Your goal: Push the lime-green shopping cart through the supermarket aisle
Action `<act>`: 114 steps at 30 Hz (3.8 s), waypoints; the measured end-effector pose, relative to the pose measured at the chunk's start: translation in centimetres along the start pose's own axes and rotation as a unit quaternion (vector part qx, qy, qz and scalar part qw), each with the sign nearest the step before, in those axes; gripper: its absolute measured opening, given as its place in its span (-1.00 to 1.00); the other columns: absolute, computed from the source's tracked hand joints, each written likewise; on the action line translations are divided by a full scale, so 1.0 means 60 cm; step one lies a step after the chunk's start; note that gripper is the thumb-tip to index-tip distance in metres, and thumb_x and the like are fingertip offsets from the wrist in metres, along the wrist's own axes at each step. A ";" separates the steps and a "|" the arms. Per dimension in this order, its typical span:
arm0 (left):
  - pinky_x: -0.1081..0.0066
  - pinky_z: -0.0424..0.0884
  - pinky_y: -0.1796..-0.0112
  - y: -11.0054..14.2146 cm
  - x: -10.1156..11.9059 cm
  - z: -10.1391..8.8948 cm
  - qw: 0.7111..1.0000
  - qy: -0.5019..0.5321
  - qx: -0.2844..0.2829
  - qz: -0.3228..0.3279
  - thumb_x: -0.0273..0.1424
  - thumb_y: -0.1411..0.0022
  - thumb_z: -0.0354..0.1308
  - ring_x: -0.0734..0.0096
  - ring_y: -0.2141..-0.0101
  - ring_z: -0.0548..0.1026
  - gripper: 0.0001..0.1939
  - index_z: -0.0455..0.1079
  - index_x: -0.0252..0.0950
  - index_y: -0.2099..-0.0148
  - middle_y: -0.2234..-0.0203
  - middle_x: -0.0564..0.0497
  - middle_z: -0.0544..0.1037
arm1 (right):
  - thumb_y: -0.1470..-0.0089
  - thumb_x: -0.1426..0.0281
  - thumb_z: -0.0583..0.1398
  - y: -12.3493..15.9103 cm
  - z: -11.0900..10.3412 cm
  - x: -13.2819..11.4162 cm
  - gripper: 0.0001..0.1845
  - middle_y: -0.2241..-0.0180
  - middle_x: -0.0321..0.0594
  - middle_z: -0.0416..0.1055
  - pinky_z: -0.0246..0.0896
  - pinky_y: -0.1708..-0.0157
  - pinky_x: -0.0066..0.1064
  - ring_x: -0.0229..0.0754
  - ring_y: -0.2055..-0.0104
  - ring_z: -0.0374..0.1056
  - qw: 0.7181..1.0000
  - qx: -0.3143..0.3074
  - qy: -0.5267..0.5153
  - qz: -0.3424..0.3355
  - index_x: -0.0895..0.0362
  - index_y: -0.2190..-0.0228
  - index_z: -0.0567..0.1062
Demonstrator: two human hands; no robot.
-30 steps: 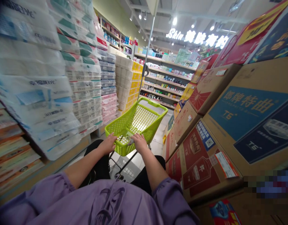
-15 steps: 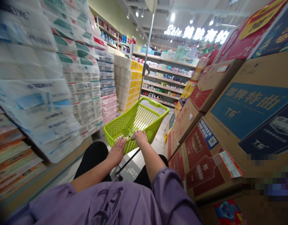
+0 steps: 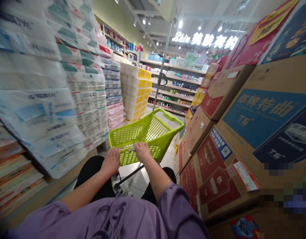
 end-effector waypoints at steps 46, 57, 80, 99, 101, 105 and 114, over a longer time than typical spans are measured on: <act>-0.01 -0.04 -0.23 -0.091 0.079 -0.057 0.986 0.137 -0.088 0.043 -0.37 -0.21 0.03 -0.07 -0.32 -0.08 -0.26 -0.09 -0.35 -0.39 -0.32 -0.22 0.05 | -0.10 0.51 0.04 0.065 -0.068 0.069 -0.49 -0.16 -0.19 0.30 -0.43 -0.22 -0.08 -0.05 -0.24 0.05 0.989 0.063 0.038 0.126 -0.02 -0.08 0.38; -0.05 -0.15 -0.25 -0.079 0.083 -0.058 0.991 0.099 -0.083 0.040 -0.44 -0.19 0.01 -0.13 -0.32 -0.13 -0.24 -0.13 -0.32 -0.40 -0.34 -0.14 0.01 | -0.07 0.41 0.15 0.101 -0.120 0.171 -0.78 0.12 -0.16 0.49 -0.16 -0.05 -0.25 -0.05 0.01 0.23 0.954 0.211 0.063 0.203 0.11 0.22 0.53; 0.00 0.05 -0.20 -0.057 0.062 -0.037 0.996 0.084 0.002 0.042 -0.44 -0.20 -0.01 -0.12 -0.30 -0.04 -0.32 0.01 -0.33 -0.37 -0.29 -0.17 0.15 | -0.06 0.39 0.17 0.121 -0.175 0.186 -0.87 0.29 -0.20 0.47 0.02 0.05 -0.33 -0.10 0.13 0.25 0.940 0.209 0.067 0.262 0.09 0.37 0.55; -0.01 0.05 -0.22 -0.029 0.061 -0.041 0.986 0.095 0.039 0.128 -0.49 -0.16 -0.05 -0.06 -0.30 -0.01 -0.33 0.07 -0.43 -0.34 -0.28 -0.18 0.16 | -0.04 0.40 0.17 0.132 -0.184 0.120 -0.81 0.19 -0.20 0.50 -0.05 -0.06 -0.30 -0.14 0.06 0.30 0.971 0.104 0.014 0.216 0.07 0.29 0.56; -0.02 0.03 -0.23 -0.027 0.062 -0.042 0.987 0.090 0.030 0.133 -0.50 -0.15 -0.06 -0.08 -0.30 -0.03 -0.32 0.06 -0.45 -0.34 -0.30 -0.17 0.14 | -0.02 0.43 0.17 0.141 -0.179 0.125 -0.82 0.21 -0.21 0.49 0.00 0.00 -0.35 -0.15 0.09 0.29 0.973 0.112 0.010 0.201 0.07 0.30 0.56; -0.01 0.00 -0.24 -0.026 0.056 -0.040 0.986 0.089 0.027 0.137 -0.50 -0.14 -0.09 -0.05 -0.31 -0.04 -0.31 0.06 -0.42 -0.34 -0.30 -0.14 0.13 | -0.03 0.43 0.17 0.151 -0.153 0.114 -0.85 0.25 -0.18 0.46 0.02 0.05 -0.33 -0.11 0.13 0.26 0.967 0.153 0.027 0.203 0.09 0.33 0.54; 0.05 0.00 -0.25 -0.041 0.058 -0.046 0.989 0.094 0.006 0.116 -0.42 -0.15 0.02 -0.06 -0.30 -0.02 -0.31 0.05 -0.43 -0.33 -0.28 -0.19 0.17 | -0.06 0.39 0.16 0.129 -0.116 0.064 -0.85 0.21 -0.11 0.43 -0.04 -0.01 -0.27 -0.07 0.12 0.23 0.977 0.117 0.045 0.171 0.13 0.30 0.50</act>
Point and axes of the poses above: each hand's wrist, its own y-axis away from the middle knuckle, its own z-axis out of the palm, x = y × z, the point moved 1 cm from there along -y, towards the middle knuckle
